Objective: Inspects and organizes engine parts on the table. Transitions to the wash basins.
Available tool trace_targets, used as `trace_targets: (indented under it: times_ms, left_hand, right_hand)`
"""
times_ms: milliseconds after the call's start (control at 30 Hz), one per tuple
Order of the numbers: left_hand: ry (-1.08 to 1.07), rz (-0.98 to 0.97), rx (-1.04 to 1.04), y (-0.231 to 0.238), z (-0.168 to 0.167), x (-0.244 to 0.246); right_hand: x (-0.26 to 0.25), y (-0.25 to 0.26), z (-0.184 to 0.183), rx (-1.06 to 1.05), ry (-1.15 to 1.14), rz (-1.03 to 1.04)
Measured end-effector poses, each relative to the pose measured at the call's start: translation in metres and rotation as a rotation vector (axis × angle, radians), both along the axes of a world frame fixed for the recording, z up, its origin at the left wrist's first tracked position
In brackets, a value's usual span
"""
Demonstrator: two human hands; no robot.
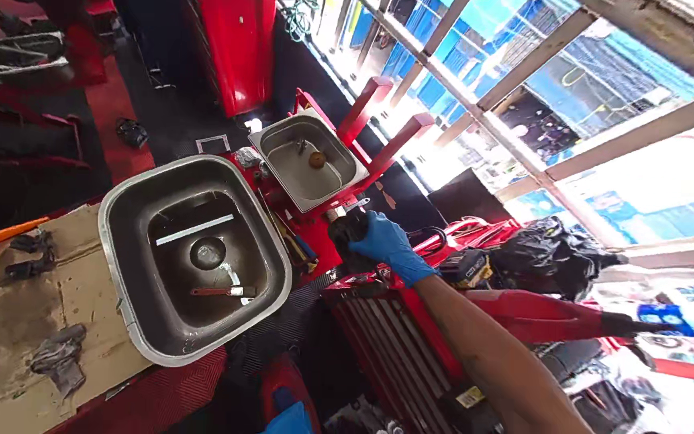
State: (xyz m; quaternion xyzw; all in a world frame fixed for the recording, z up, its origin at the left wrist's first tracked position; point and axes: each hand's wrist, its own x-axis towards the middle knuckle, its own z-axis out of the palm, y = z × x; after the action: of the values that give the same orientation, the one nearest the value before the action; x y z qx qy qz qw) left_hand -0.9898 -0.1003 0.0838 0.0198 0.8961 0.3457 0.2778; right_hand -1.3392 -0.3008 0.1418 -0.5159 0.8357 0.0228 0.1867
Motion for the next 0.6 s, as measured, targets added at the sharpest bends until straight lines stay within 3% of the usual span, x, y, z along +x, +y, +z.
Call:
trace_targets:
  times_ms: [133,233,500,600]
  left_hand:
    - [-0.102,0.146,0.01,0.005,-0.048,-0.007]
    - [-0.141,0.174,0.021,0.009,-0.069,-0.02]
    - [-0.231,0.162,0.014,-0.001,-0.087,-0.043]
    - [-0.182,0.227,0.031,-0.007,-0.082,-0.04]
  right_hand:
    - [-0.011,-0.039,-0.059,0.003,-0.017,0.018]
    - [-0.012,-0.055,-0.079,-0.008,-0.007,0.046]
    - [-0.01,-0.069,-0.111,0.037,-0.059,-0.051]
    - [-0.011,-0.046,-0.084,-0.031,-0.073,-0.066]
